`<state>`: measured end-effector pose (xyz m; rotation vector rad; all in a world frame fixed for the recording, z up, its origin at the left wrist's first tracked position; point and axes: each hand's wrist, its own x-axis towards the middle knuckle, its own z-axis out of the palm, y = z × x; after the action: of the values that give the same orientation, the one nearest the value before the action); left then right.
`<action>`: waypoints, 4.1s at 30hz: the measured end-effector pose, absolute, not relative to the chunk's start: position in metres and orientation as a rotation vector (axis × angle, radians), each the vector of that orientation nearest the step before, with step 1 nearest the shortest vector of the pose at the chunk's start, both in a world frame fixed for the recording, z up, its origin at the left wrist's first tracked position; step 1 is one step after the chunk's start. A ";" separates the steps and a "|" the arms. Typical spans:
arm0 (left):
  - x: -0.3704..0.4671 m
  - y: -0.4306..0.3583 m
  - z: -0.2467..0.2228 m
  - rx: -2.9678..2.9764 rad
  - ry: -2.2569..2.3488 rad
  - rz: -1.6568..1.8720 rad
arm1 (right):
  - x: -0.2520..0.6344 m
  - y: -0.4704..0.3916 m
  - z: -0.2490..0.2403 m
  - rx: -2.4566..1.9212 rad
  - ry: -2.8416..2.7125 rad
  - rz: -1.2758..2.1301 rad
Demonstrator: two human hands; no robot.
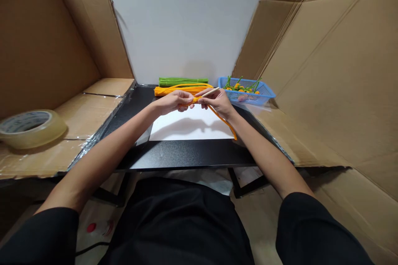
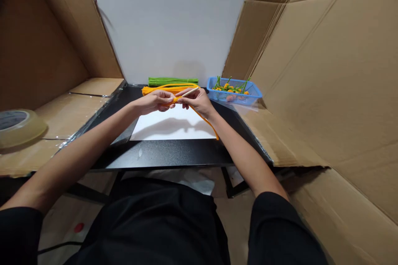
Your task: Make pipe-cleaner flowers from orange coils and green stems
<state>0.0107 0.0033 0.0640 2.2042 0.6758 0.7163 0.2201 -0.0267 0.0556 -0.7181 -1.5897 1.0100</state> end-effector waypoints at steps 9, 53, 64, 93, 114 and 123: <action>0.030 -0.013 0.054 2.418 0.914 1.108 | 0.223 -0.012 0.046 -0.765 -1.512 0.934; 0.027 -0.001 0.059 2.303 0.859 0.994 | 0.221 -0.015 0.046 -0.723 -1.473 0.949; 0.033 -0.020 0.050 2.417 1.113 1.365 | 0.215 -0.011 0.041 -0.735 -1.441 0.955; 0.033 -0.015 0.068 1.524 0.747 0.985 | 0.229 -0.012 0.050 -0.726 -1.368 1.359; 0.031 -0.010 0.061 1.608 0.707 0.988 | 0.227 -0.011 0.045 -0.853 -1.425 1.344; 0.029 -0.014 0.068 1.493 0.631 0.783 | 0.225 -0.015 0.050 -0.729 -1.416 1.280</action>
<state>0.0286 -0.0136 0.0681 1.4925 0.6312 0.7835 0.2249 -0.0154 0.0500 -0.7290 -1.4164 1.2800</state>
